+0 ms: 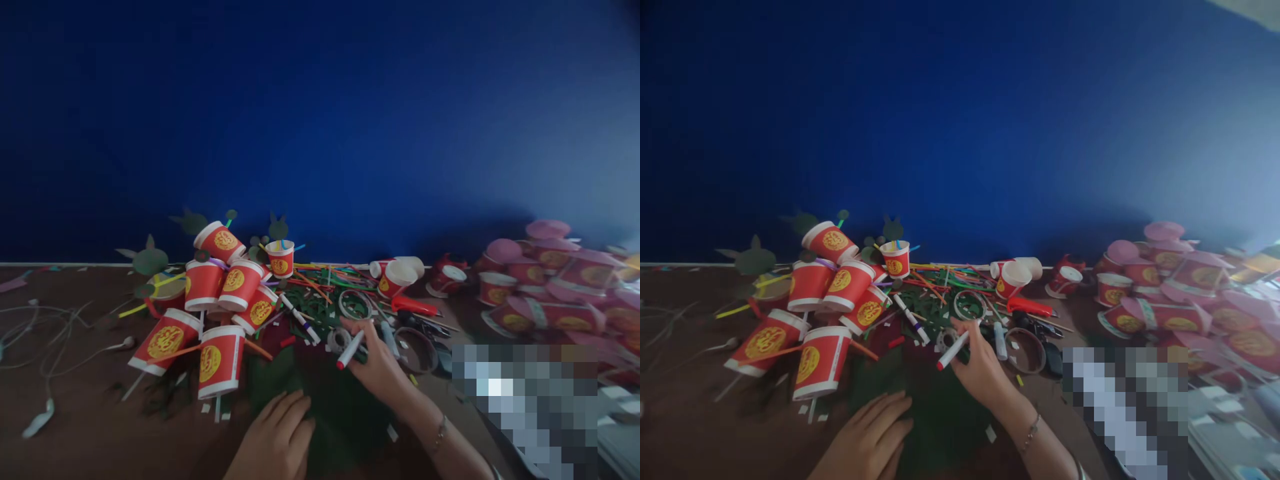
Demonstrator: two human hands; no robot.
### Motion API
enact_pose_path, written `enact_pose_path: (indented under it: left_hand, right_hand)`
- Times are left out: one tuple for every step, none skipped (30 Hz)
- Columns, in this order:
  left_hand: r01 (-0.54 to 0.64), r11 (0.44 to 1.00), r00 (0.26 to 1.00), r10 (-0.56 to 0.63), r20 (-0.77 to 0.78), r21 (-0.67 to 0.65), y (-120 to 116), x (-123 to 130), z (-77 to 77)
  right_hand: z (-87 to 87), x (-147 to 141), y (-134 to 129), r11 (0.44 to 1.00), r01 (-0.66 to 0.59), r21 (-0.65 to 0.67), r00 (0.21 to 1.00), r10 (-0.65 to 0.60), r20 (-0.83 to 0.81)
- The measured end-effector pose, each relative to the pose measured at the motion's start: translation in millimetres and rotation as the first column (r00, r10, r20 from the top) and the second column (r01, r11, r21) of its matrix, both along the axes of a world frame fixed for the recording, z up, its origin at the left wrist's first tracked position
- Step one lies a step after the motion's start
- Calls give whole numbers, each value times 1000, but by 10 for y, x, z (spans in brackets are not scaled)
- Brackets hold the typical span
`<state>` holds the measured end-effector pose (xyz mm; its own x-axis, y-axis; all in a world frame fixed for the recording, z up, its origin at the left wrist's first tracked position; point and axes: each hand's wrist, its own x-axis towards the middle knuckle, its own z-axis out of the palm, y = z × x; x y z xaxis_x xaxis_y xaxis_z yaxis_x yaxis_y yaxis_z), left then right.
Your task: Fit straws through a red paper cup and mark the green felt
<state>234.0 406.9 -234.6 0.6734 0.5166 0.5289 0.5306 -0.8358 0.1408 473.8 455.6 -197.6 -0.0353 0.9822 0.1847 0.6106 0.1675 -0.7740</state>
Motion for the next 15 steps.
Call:
enact_pose_path:
  left_hand:
    - [-13,1000,1000,14,-11,13,5,-4,2]
    - [-26,999,999,26,-21,31,11,-8,10]
    - [-37,998,999,38,-25,50,18,-11,21]
    - [-39,997,999,42,-35,65,24,-12,36]
    - [-44,996,998,47,-40,78,27,-13,53]
    - [-45,996,998,49,-47,83,28,-12,70]
    - [-45,995,997,49,-55,84,27,-10,87]
    - [-50,995,997,55,-58,86,23,-8,102]
    - [-60,994,996,65,-57,90,18,-4,116]
    - [-68,994,996,73,-57,90,12,-1,128]
    - [-72,993,996,77,-51,90,7,3,139]
    - [-72,994,996,77,-53,85,4,6,149]
    - [-70,994,996,74,-55,85,2,9,158]
    - [-68,994,996,73,-59,82,2,11,166]
    - [-64,994,996,69,-62,86,3,12,173]
  right_hand:
    - [-3,-8,-9,999,24,39,1000,-24,-19]
    - [-1,-11,-23,995,63,81,996,-58,-62]
    - [5,-9,-44,989,102,104,989,-90,-120]
    - [12,-7,-69,988,123,97,977,-103,-187]
    - [18,-8,-99,992,112,53,961,-95,-261]
    - [21,-15,-129,998,65,-25,939,-70,-336]
    - [20,-28,-157,993,-8,-119,914,-41,-405]
    - [14,-47,-177,975,-86,-203,889,-17,-458]
    - [3,-69,-188,954,-146,-262,871,-2,-492]
    - [-13,-91,-189,940,-170,-295,866,0,-500]
    - [-32,-108,-179,938,-166,-304,876,-2,-483]
    - [-53,-117,-161,943,-145,-298,893,-5,-451]
    - [-76,-118,-137,949,-117,-292,909,-16,-418]
    - [-98,-109,-112,953,-85,-292,920,-37,-390]
    - [-118,-94,-89,954,-54,-295,928,-61,-367]
